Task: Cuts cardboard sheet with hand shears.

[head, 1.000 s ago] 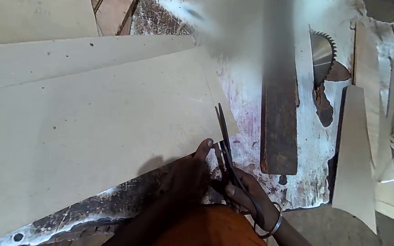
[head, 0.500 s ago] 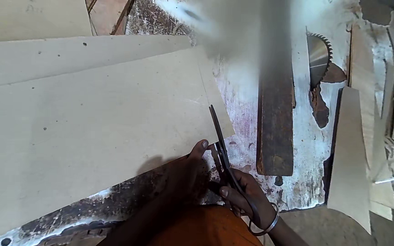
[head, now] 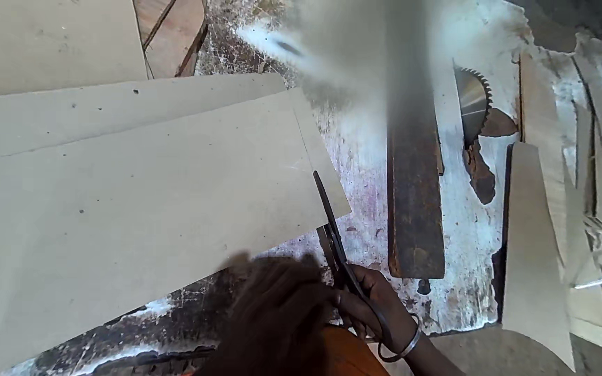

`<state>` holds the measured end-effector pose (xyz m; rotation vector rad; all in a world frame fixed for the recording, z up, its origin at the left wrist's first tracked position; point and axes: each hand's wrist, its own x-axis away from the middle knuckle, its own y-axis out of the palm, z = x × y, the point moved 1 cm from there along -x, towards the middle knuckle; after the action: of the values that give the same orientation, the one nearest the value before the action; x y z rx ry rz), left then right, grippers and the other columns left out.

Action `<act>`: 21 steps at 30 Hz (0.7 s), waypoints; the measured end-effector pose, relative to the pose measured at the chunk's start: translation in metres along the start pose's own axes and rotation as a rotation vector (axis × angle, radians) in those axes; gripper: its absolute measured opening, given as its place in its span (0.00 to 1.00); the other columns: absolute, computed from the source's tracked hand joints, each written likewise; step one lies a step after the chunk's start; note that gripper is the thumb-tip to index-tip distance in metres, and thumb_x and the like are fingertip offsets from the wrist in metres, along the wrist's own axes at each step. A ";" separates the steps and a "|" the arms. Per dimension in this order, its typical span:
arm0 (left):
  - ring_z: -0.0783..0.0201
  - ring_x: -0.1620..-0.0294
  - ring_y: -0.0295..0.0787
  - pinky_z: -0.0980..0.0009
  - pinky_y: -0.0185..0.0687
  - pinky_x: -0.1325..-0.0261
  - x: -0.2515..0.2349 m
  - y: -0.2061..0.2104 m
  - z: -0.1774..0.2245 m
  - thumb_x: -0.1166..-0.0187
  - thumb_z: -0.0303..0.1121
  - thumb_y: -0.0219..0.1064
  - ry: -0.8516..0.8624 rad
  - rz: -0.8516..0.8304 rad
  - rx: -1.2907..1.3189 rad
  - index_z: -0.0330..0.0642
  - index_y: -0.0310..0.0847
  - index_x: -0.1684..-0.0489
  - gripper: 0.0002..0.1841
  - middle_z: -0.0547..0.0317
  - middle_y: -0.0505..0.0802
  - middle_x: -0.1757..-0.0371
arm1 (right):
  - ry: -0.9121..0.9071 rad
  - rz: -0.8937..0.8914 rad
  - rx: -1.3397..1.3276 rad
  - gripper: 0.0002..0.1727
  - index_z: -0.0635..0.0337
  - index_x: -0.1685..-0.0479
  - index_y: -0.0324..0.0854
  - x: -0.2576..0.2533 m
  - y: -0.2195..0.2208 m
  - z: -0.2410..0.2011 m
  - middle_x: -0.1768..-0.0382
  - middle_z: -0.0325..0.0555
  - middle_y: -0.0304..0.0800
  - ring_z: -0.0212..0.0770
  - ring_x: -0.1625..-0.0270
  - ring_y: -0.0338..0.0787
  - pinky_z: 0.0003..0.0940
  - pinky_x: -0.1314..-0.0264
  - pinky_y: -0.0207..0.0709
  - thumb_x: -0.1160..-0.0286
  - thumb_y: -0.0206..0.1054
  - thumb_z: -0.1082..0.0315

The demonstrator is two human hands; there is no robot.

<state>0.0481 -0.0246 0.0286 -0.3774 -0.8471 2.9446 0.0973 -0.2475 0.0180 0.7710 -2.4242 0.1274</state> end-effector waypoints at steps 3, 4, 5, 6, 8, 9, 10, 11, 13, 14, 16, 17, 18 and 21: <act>0.55 0.20 0.79 0.52 0.72 0.19 -0.033 -0.005 -0.010 0.16 0.43 0.59 0.099 0.074 -0.581 0.52 0.85 0.33 0.18 0.58 0.88 0.26 | 0.010 -0.001 -0.021 0.22 0.57 0.65 0.79 0.000 0.001 0.002 0.85 0.39 0.77 0.34 0.88 0.77 0.29 0.87 0.75 0.29 0.78 0.47; 0.54 0.15 0.73 0.51 0.66 0.13 -0.044 0.000 -0.019 0.16 0.41 0.58 0.076 0.058 -0.670 0.51 0.84 0.28 0.21 0.58 0.84 0.21 | 0.003 -0.009 -0.027 0.22 0.57 0.64 0.79 0.001 0.001 0.001 0.85 0.39 0.77 0.34 0.88 0.77 0.29 0.87 0.75 0.29 0.77 0.47; 0.53 0.13 0.71 0.51 0.63 0.11 -0.051 0.005 -0.029 0.17 0.38 0.60 0.083 0.082 -0.695 0.49 0.84 0.27 0.21 0.58 0.83 0.20 | -0.002 -0.018 -0.032 0.22 0.57 0.64 0.79 0.003 0.001 -0.001 0.85 0.39 0.77 0.33 0.88 0.77 0.29 0.87 0.75 0.29 0.77 0.47; 0.53 0.14 0.73 0.52 0.65 0.12 -0.056 0.008 -0.036 0.19 0.35 0.62 0.112 0.120 -0.689 0.48 0.85 0.29 0.20 0.57 0.85 0.21 | -0.005 -0.029 -0.037 0.22 0.57 0.64 0.79 0.004 0.000 -0.002 0.85 0.39 0.78 0.33 0.89 0.77 0.29 0.87 0.75 0.29 0.77 0.47; 0.53 0.18 0.78 0.55 0.71 0.16 -0.060 0.011 -0.042 0.22 0.33 0.64 0.182 0.173 -0.680 0.47 0.88 0.34 0.18 0.56 0.89 0.27 | -0.004 -0.033 -0.037 0.21 0.57 0.64 0.79 0.006 -0.001 -0.002 0.85 0.38 0.77 0.33 0.89 0.77 0.29 0.87 0.75 0.28 0.77 0.47; 0.54 0.20 0.81 0.57 0.74 0.17 -0.059 0.012 -0.041 0.22 0.33 0.63 0.208 0.185 -0.694 0.47 0.89 0.36 0.18 0.57 0.91 0.30 | -0.003 -0.034 -0.032 0.21 0.57 0.63 0.79 0.008 -0.002 -0.002 0.85 0.38 0.77 0.33 0.89 0.77 0.29 0.87 0.75 0.28 0.77 0.47; 0.55 0.21 0.82 0.58 0.75 0.18 -0.058 0.012 -0.041 0.21 0.32 0.63 0.224 0.193 -0.702 0.46 0.90 0.38 0.17 0.57 0.92 0.31 | -0.003 -0.038 -0.036 0.22 0.57 0.63 0.79 0.009 -0.002 -0.002 0.84 0.38 0.77 0.33 0.89 0.77 0.30 0.87 0.75 0.28 0.77 0.47; 0.56 0.22 0.83 0.59 0.76 0.19 -0.057 0.012 -0.041 0.21 0.32 0.63 0.235 0.205 -0.704 0.46 0.91 0.39 0.16 0.59 0.93 0.33 | -0.007 -0.041 -0.046 0.22 0.57 0.63 0.79 0.009 -0.002 -0.003 0.85 0.38 0.77 0.33 0.89 0.76 0.30 0.87 0.75 0.28 0.77 0.47; 0.57 0.24 0.85 0.61 0.78 0.20 -0.054 0.012 -0.041 0.20 0.31 0.62 0.245 0.218 -0.704 0.47 0.92 0.42 0.15 0.60 0.94 0.35 | -0.020 -0.048 -0.058 0.23 0.55 0.65 0.79 0.009 -0.002 -0.003 0.85 0.38 0.76 0.33 0.89 0.77 0.30 0.87 0.76 0.28 0.76 0.44; 0.57 0.25 0.85 0.61 0.78 0.21 -0.053 0.011 -0.040 0.20 0.31 0.61 0.249 0.216 -0.705 0.47 0.92 0.42 0.15 0.60 0.95 0.36 | -0.031 -0.053 -0.063 0.24 0.55 0.65 0.78 0.009 -0.002 -0.003 0.86 0.37 0.76 0.32 0.88 0.77 0.29 0.86 0.76 0.29 0.76 0.42; 0.57 0.26 0.86 0.62 0.78 0.21 -0.052 0.010 -0.038 0.19 0.31 0.60 0.265 0.197 -0.715 0.47 0.92 0.43 0.15 0.61 0.95 0.37 | -0.060 -0.073 -0.062 0.27 0.55 0.65 0.78 0.005 -0.003 -0.005 0.85 0.37 0.77 0.32 0.87 0.78 0.29 0.84 0.77 0.30 0.74 0.38; 0.57 0.26 0.86 0.61 0.79 0.22 -0.051 0.010 -0.037 0.19 0.31 0.59 0.272 0.182 -0.717 0.47 0.91 0.42 0.16 0.61 0.95 0.37 | -0.072 -0.081 -0.055 0.28 0.55 0.64 0.78 0.004 -0.004 -0.006 0.83 0.37 0.78 0.32 0.86 0.79 0.28 0.83 0.77 0.30 0.73 0.37; 0.57 0.26 0.86 0.61 0.79 0.22 -0.050 0.010 -0.036 0.20 0.30 0.58 0.278 0.176 -0.715 0.47 0.91 0.42 0.16 0.61 0.95 0.37 | -0.080 -0.089 -0.046 0.29 0.56 0.63 0.78 0.001 -0.004 -0.007 0.82 0.37 0.78 0.33 0.84 0.79 0.29 0.81 0.78 0.30 0.73 0.35; 0.59 0.27 0.87 0.63 0.80 0.23 -0.050 0.008 -0.034 0.18 0.31 0.58 0.279 0.188 -0.708 0.47 0.92 0.44 0.15 0.61 0.95 0.38 | -0.099 -0.064 0.012 0.32 0.58 0.62 0.77 -0.005 0.000 -0.004 0.78 0.41 0.80 0.36 0.82 0.81 0.32 0.79 0.80 0.31 0.73 0.34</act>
<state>0.1045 -0.0200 0.0076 -0.9098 -1.8626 2.5360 0.1031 -0.2442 0.0188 0.8786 -2.4903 0.0801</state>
